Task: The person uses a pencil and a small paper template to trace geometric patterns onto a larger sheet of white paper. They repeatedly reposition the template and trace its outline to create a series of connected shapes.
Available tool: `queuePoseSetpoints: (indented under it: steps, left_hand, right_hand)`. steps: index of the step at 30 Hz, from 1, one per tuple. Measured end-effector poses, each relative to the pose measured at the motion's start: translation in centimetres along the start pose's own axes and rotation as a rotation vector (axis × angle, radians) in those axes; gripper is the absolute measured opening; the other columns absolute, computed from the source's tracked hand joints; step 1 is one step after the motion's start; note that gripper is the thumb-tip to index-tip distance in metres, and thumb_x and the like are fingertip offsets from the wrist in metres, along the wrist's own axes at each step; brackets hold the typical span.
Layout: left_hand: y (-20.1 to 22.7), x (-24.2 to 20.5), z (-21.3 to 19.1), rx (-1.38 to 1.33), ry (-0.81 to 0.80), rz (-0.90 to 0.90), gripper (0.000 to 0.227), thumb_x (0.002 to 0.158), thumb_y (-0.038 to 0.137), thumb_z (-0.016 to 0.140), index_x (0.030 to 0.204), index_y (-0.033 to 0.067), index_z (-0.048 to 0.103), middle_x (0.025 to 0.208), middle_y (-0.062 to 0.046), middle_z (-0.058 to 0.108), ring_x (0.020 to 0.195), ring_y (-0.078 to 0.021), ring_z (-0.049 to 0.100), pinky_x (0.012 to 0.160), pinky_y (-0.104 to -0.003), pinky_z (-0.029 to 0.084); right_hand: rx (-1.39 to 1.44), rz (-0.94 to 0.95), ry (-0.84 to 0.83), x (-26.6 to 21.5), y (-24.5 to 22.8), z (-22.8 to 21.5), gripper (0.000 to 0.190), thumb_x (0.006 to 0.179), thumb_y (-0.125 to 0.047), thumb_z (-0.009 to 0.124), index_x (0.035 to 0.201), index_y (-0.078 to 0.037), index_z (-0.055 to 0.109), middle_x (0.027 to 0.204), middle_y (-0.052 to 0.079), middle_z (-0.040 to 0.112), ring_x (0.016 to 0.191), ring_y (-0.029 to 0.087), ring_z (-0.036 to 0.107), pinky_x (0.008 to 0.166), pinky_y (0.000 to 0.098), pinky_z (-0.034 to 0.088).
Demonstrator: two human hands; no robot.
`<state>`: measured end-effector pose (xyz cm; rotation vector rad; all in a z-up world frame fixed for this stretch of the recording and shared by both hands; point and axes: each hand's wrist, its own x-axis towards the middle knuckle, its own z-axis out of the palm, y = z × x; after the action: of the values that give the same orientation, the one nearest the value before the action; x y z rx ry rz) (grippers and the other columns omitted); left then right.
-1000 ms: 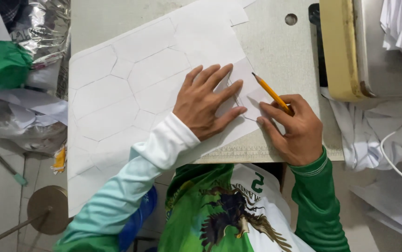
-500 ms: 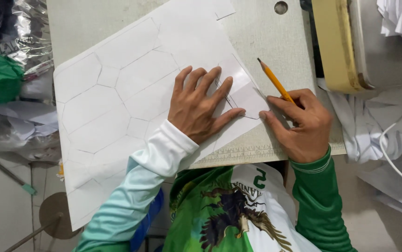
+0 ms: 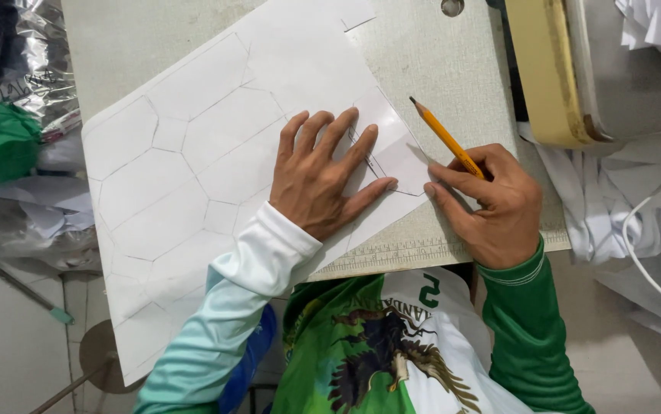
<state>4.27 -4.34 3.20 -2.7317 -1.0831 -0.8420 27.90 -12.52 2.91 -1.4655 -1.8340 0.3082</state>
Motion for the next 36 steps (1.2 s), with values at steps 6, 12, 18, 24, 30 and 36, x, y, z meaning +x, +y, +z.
queuePoseSetpoints:
  steps: [6, 12, 18, 24, 30, 36]
  left_hand:
    - [-0.2, -0.1, -0.1, -0.033, -0.018, 0.003, 0.059, 0.098, 0.063, 0.067, 0.126, 0.0120, 0.066, 0.134, -0.015, 0.063, 0.116, -0.0361, 0.061, 0.105, -0.050, 0.043]
    - [-1.0, -0.4, -0.1, -0.072, -0.043, 0.006, 0.056, 0.100, 0.060, 0.061, 0.130, 0.0127, 0.064, 0.136, -0.014, 0.061, 0.117, -0.0355, 0.058, 0.101, -0.049, 0.044]
    - [-6.4, -2.4, -0.9, 0.146, 0.095, -0.187, 0.053, 0.095, 0.048, 0.072, 0.132, 0.0099, 0.068, 0.132, -0.018, 0.062, 0.116, -0.0396, 0.058, 0.100, -0.054, 0.042]
    - [-10.6, -3.4, -6.9, 0.217, -0.449, -0.837, 0.097, 0.091, 0.080, 0.052, 0.158, 0.0101, 0.044, 0.161, -0.026, 0.035, 0.147, -0.0507, 0.027, 0.114, -0.071, 0.022]
    - [-16.9, -0.5, -6.0, 0.009, -0.830, -0.756, 0.107, 0.081, 0.078, 0.050, 0.165, 0.0285, 0.006, 0.172, -0.007, -0.007, 0.157, -0.0359, -0.008, 0.122, -0.061, -0.004]
    - [-18.9, 3.1, -4.6, -0.240, -0.875, -0.482, 0.110, 0.071, 0.048, 0.079, 0.162, 0.0308, 0.021, 0.173, -0.004, -0.003, 0.157, -0.0331, -0.013, 0.119, -0.063, -0.015]
  right_hand:
    - [-0.033, -0.013, 0.007, 0.1, 0.0, 0.3, 0.025, 0.090, -0.016, 0.090, 0.108, -0.001, 0.082, 0.097, 0.017, 0.065, 0.084, 0.027, 0.062, 0.068, 0.0354, 0.053]
    - [-0.286, -0.228, -0.131, 1.1, -0.8, 0.2, 0.035, 0.099, -0.029, 0.074, 0.132, -0.018, 0.070, 0.121, 0.018, 0.060, 0.092, 0.032, 0.059, 0.070, 0.0444, 0.052]
    - [-0.200, -0.377, -0.218, 1.4, -3.0, 1.3, 0.040, 0.093, -0.047, 0.069, 0.113, -0.013, 0.074, 0.136, 0.011, 0.067, 0.087, 0.030, 0.063, 0.072, 0.0410, 0.052]
    - [-0.161, -0.413, -0.247, -1.1, -3.4, 1.5, 0.039, 0.087, -0.051, 0.075, 0.104, -0.015, 0.077, 0.133, 0.003, 0.070, 0.080, 0.024, 0.060, 0.067, 0.0353, 0.052]
    - [-0.098, -0.568, -0.247, -4.6, -1.8, 0.5, 0.026, 0.087, -0.026, 0.080, 0.103, -0.007, 0.075, 0.128, 0.010, 0.071, 0.071, 0.022, 0.054, 0.058, 0.0346, 0.051]
    - [0.051, -0.336, -0.080, -7.6, -4.9, -7.0, 0.022, 0.087, -0.013, 0.075, 0.109, -0.015, 0.075, 0.108, 0.007, 0.077, 0.076, 0.017, 0.061, 0.070, 0.0311, 0.048]
